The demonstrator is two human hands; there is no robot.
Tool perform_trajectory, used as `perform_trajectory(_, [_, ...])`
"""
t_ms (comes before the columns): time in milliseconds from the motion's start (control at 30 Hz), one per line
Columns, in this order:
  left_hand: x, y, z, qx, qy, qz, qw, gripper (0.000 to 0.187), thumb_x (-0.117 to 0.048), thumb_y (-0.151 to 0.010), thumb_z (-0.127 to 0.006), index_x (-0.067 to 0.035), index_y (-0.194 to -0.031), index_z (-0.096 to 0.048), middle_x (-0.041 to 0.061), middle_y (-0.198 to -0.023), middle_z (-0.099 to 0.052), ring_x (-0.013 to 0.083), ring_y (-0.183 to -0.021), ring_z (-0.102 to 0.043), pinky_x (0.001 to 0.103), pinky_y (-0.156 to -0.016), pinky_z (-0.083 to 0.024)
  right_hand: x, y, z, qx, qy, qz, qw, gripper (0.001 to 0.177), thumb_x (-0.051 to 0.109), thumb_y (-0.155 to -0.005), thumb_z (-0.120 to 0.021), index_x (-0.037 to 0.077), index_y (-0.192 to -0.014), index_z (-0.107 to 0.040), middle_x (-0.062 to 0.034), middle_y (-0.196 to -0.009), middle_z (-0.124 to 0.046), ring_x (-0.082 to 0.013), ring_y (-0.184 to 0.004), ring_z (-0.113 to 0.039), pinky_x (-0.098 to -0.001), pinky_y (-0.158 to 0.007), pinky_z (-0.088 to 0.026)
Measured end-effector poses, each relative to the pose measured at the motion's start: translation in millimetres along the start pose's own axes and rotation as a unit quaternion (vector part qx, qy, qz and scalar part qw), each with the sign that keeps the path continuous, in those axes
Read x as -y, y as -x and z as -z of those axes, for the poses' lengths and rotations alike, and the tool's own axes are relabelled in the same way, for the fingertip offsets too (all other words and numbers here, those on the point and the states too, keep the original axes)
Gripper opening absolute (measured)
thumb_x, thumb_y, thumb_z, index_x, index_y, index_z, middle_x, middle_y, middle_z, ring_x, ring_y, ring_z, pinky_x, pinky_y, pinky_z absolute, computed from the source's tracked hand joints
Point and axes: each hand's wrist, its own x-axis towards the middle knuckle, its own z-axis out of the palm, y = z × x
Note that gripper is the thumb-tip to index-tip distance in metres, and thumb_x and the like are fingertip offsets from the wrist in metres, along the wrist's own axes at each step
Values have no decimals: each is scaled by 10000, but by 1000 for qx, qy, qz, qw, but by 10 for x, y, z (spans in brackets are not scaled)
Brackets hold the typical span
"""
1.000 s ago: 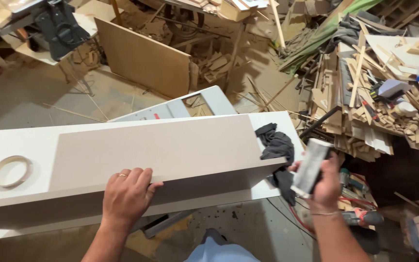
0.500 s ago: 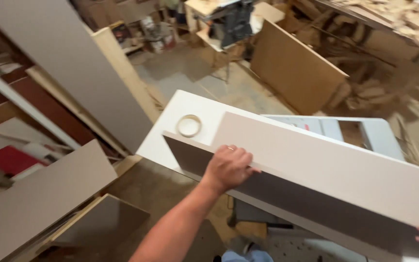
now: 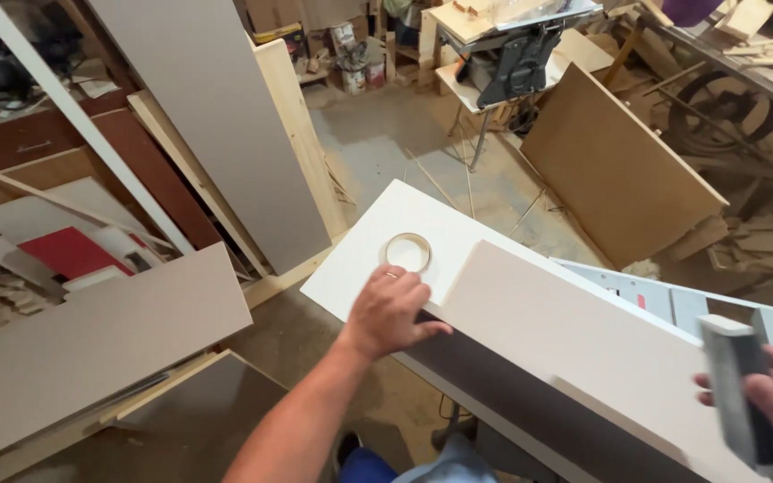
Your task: Cleaning a wooden board with a cloth and sanding its edges with a sanding block
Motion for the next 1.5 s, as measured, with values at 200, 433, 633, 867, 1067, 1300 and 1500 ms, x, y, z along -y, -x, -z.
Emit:
perform_trajectory(200, [730, 379, -110, 108, 275, 184, 937, 567, -526, -757, -852, -81, -1089, -737, 58, -1066, -758, 251, -948, -722, 376, -815, -565, 1074, 136, -1542, -39, 80, -183, 979, 380, -45, -1039, -502, -107, -1403, -588, -480, -1065, -699, -561, -908, -666, -559, -871, -494])
perform_trajectory(433, [923, 557, -304, 263, 556, 334, 714, 89, -119, -841, -816, -124, -914, -764, -35, -892, -737, 109, -824, -633, 255, -660, -496, 1277, -95, -2780, 129, 258, -190, 938, 374, 89, -824, -738, 97, -1186, -829, -39, -1075, -823, -173, -959, -750, -279, -918, -521])
perform_trajectory(633, [999, 669, -428, 218, 567, 207, 767, 120, -156, -823, -829, -139, -867, -719, -52, -782, -675, 111, -710, -560, 278, -659, -463, 1266, -131, -3462, 275, 484, 173, 812, 322, 291, -844, -735, 236, -1160, -772, 46, -1270, -736, -168, -1106, -694, -345, -928, -523])
perform_trajectory(867, [999, 705, -469, 171, 561, 162, 794, 230, -351, -906, -788, -139, -911, -699, -15, -770, -665, 124, -692, -575, 330, -597, -472, 1492, -28, -3986, 394, 573, 250, 674, 149, 319, -958, -656, 225, -1073, -648, -32, -1255, -660, -308, -879, -611, -462, -758, -519])
perform_trajectory(1067, [971, 821, -664, 167, 557, 162, 797, 256, -381, -891, -776, -151, -842, -676, 8, -733, -675, 182, -655, -598, 347, -597, -460, 1440, -9, -4143, 404, 635, 275, 599, 176, 333, -990, -629, 169, -928, -642, -38, -937, -603, -291, -739, -565, -472, -662, -489])
perform_trajectory(1300, [939, 872, -683, 198, 571, 264, 752, 231, -344, -739, -826, -148, -821, -733, 72, -789, -744, 341, -822, -726, 497, -699, -545, 1227, -138, -4381, 404, 650, 285, 577, 137, 309, -899, -696, 187, -859, -648, 2, -832, -574, -226, -811, -609, -341, -685, -545])
perform_trajectory(1500, [869, 966, -799, 166, 588, 266, 746, 244, -310, -734, -892, -130, -797, -740, 58, -759, -754, 302, -789, -751, 439, -674, -565, 1148, -134, -4315, 415, 674, 296, 534, 208, 356, -896, -682, 197, -763, -665, -8, -750, -600, -254, -776, -629, -367, -646, -552])
